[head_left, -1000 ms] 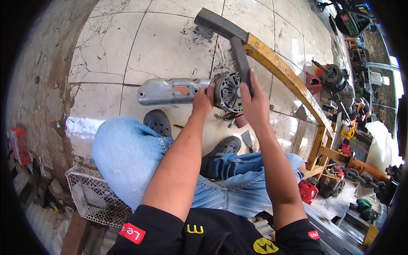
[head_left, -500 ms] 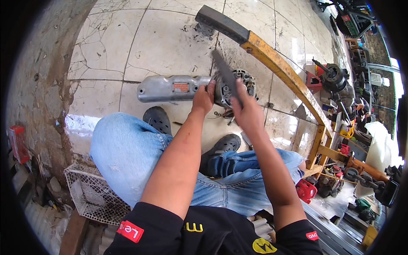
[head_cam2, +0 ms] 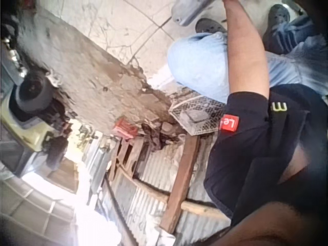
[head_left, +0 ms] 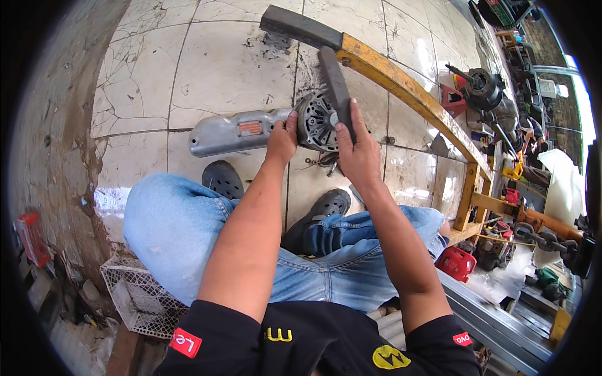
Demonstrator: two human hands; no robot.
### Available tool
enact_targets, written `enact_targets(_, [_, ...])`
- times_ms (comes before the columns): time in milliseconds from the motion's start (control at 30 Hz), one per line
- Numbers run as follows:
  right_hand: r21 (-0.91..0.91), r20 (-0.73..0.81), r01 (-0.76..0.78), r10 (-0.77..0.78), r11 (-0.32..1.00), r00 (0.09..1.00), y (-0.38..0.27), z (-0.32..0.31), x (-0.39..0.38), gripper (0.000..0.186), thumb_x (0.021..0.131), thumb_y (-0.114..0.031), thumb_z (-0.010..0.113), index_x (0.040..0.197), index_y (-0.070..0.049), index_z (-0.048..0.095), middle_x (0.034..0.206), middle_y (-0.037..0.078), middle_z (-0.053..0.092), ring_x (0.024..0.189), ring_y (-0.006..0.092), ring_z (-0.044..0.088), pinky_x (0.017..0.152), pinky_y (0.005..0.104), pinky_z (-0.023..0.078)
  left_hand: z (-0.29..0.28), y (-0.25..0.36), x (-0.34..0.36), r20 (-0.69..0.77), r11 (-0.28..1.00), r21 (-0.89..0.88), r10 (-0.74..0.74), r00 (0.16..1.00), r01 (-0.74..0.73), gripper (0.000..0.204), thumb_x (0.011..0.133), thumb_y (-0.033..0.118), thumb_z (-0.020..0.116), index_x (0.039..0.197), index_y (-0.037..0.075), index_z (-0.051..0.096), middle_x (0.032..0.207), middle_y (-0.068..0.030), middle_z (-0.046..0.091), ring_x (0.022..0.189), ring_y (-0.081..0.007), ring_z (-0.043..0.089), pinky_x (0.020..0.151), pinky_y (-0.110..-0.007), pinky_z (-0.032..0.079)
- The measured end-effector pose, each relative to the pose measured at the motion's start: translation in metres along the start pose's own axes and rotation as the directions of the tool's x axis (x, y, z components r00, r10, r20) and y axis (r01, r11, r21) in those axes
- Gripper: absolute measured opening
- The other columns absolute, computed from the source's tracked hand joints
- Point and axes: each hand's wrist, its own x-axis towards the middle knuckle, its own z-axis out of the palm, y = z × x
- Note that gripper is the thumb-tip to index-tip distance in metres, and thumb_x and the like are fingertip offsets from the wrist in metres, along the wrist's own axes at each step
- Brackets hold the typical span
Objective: The person sits on the floor and works on a small motor component, using a metal file to smooth surfaces and a cloth to wipe the part. The person repeatedly files and wipes the motor housing while seated.
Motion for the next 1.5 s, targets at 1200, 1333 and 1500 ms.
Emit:
enact_targets(1200, [-0.187,0.369,-0.047,0.115,0.981,0.922,0.107,-0.046,-0.049,0.044,0.093,-0.015,0.061,0.130,0.000,0.043,0.114,0.032,0.057,0.104,0.0470,0.059,0.090,0.0482,0.047,0.008,-0.045,0.033,0.166,0.993,-0.039,-0.103,0.981,0.111,0.083,0.097,0.071,0.031,0.111,-0.007,0.060,0.111,-0.0316,0.064,0.110,-0.0424,0.060,0.094,-0.043,0.045])
enact_targets(1333, [-0.249,0.410,0.022,0.084,0.968,0.908,0.117,-0.083,-0.043,0.043,0.091,-0.014,0.062,0.127,0.001,0.043,0.110,0.031,0.058,0.103,0.0471,0.058,0.089,0.0481,0.047,0.010,-0.050,0.033,0.138,0.994,-0.048,-0.095,0.986,0.103,0.083,0.098,0.069,0.031,0.113,-0.007,0.060,0.111,-0.0319,0.065,0.110,-0.0432,0.061,0.093,-0.043,0.045])
enact_targets(1500, [0.054,0.297,0.055,-0.069,0.997,0.952,0.051,-0.031,-0.039,0.039,0.092,-0.011,0.060,0.125,0.002,0.043,0.111,0.032,0.057,0.105,0.0479,0.058,0.091,0.0476,0.046,0.009,-0.035,0.024,0.136,0.994,-0.047,-0.095,0.986,0.102,0.082,0.099,0.068,0.030,0.113,-0.008,0.059,0.111,-0.0335,0.064,0.112,-0.0461,0.059,0.094,-0.043,0.045])
